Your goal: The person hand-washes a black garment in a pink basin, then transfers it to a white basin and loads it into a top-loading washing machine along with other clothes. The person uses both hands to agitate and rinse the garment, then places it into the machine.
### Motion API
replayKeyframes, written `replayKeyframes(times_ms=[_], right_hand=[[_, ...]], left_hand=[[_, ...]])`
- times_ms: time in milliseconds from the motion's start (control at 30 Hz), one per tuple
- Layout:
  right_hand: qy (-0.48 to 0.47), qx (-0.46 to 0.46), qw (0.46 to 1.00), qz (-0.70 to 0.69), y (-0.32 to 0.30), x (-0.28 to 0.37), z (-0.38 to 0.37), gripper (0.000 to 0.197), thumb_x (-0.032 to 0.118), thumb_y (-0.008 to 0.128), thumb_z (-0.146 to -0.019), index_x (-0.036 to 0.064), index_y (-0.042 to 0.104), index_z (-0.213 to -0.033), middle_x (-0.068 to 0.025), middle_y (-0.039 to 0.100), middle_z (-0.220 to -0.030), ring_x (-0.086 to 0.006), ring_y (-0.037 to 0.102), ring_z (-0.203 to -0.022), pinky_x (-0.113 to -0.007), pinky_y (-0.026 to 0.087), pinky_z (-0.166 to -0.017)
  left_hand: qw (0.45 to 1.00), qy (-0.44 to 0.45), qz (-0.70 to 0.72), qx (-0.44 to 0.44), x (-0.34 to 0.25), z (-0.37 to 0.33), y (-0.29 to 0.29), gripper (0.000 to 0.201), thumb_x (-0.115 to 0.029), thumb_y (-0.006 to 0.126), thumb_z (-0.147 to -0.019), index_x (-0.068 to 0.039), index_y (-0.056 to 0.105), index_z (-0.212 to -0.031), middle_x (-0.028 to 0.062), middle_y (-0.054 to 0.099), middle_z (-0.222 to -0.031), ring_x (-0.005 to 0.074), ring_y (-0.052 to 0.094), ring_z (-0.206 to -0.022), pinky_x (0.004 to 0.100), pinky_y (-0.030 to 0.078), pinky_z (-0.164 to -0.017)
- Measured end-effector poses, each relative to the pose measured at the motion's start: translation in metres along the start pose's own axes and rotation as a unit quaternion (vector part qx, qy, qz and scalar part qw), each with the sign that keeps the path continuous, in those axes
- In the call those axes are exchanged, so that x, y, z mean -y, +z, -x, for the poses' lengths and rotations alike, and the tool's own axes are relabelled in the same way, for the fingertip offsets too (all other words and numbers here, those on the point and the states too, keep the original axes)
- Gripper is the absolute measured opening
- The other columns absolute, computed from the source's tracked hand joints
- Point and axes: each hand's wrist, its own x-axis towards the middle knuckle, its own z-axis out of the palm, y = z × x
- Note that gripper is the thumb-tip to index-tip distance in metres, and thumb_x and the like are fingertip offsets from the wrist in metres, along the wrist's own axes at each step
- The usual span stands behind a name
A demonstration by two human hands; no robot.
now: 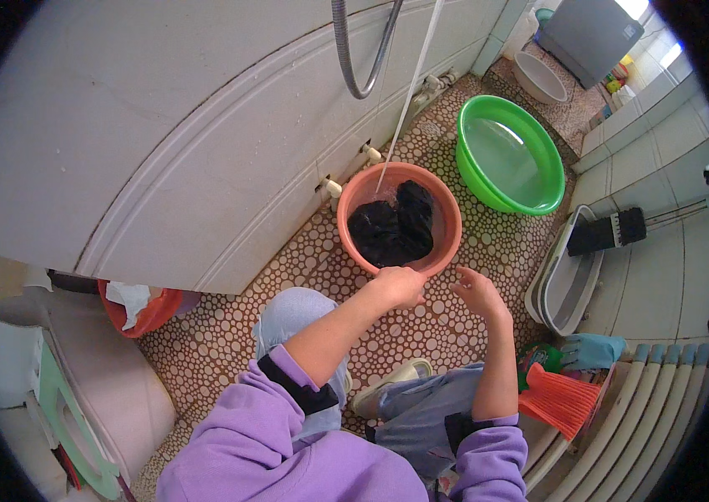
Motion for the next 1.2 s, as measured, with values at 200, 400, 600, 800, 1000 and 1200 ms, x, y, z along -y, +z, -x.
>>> replayKeyframes(times_ms=[200, 400, 600, 800, 1000, 1200], right_hand=[[-0.009, -0.002, 1.000, -0.003, 0.002, 0.004, 0.001, 0.052, 0.026, 0.066, -0.083, 0.0045, 0.053, -0.129, -0.0174, 0.066, -0.107, -0.0296, 0.064, -0.099, -0.037, 0.050, -0.085], [0.022, 0.026, 0.999, -0.012, -0.005, 0.012, 0.005, 0.052, 0.024, 0.064, -0.084, 0.0051, 0.051, -0.131, -0.0187, 0.060, -0.122, -0.0312, 0.059, -0.111, -0.039, 0.047, -0.093], [-0.018, -0.006, 1.000, 0.005, 0.002, 0.004, 0.001, 0.053, 0.028, 0.066, -0.084, 0.0039, 0.052, -0.129, -0.0178, 0.066, -0.107, -0.0310, 0.063, -0.101, -0.038, 0.049, -0.086], [-0.002, -0.002, 1.000, 0.009, 0.003, 0.001, -0.001, 0.053, 0.028, 0.066, -0.084, 0.0042, 0.052, -0.130, -0.0174, 0.066, -0.108, -0.0305, 0.063, -0.102, -0.038, 0.049, -0.087], [-0.007, -0.001, 1.000, 0.001, 0.002, 0.002, 0.001, 0.053, 0.027, 0.065, -0.084, 0.0043, 0.052, -0.130, -0.0168, 0.066, -0.108, -0.0300, 0.063, -0.102, -0.037, 0.049, -0.087], [-0.003, 0.000, 1.000, -0.005, 0.000, 0.005, 0.002, 0.053, 0.026, 0.065, -0.085, 0.0037, 0.051, -0.130, -0.0173, 0.065, -0.108, -0.0297, 0.063, -0.102, -0.037, 0.049, -0.086]], left_hand=[[1.000, -0.003, -0.004, -0.003, 0.002, 0.000, 0.002, 0.037, -0.034, 0.064, -0.085, -0.003, 0.065, -0.106, 0.0159, 0.067, -0.104, 0.0298, 0.065, -0.098, 0.0428, 0.053, -0.082], [1.000, -0.001, 0.003, -0.002, 0.003, 0.000, 0.002, 0.034, -0.031, 0.063, -0.085, -0.004, 0.065, -0.105, 0.0156, 0.067, -0.105, 0.0299, 0.065, -0.098, 0.0429, 0.053, -0.082], [1.000, 0.015, -0.007, 0.006, 0.007, -0.004, 0.005, 0.043, -0.031, 0.061, -0.086, -0.007, 0.054, -0.121, 0.0189, 0.066, -0.100, 0.0341, 0.064, -0.095, 0.0464, 0.052, -0.082], [1.000, 0.016, -0.010, 0.004, 0.007, -0.005, 0.007, 0.045, -0.033, 0.061, -0.086, -0.008, 0.053, -0.123, 0.0189, 0.066, -0.101, 0.0343, 0.064, -0.096, 0.0468, 0.052, -0.081], [1.000, -0.002, 0.005, -0.008, 0.004, -0.001, 0.004, 0.034, -0.030, 0.063, -0.085, -0.003, 0.066, -0.105, 0.0157, 0.067, -0.105, 0.0298, 0.065, -0.099, 0.0431, 0.052, -0.083], [1.000, 0.000, 0.003, -0.011, 0.003, 0.000, 0.003, 0.035, -0.032, 0.064, -0.085, -0.004, 0.066, -0.105, 0.0153, 0.067, -0.106, 0.0294, 0.064, -0.099, 0.0428, 0.052, -0.083]])
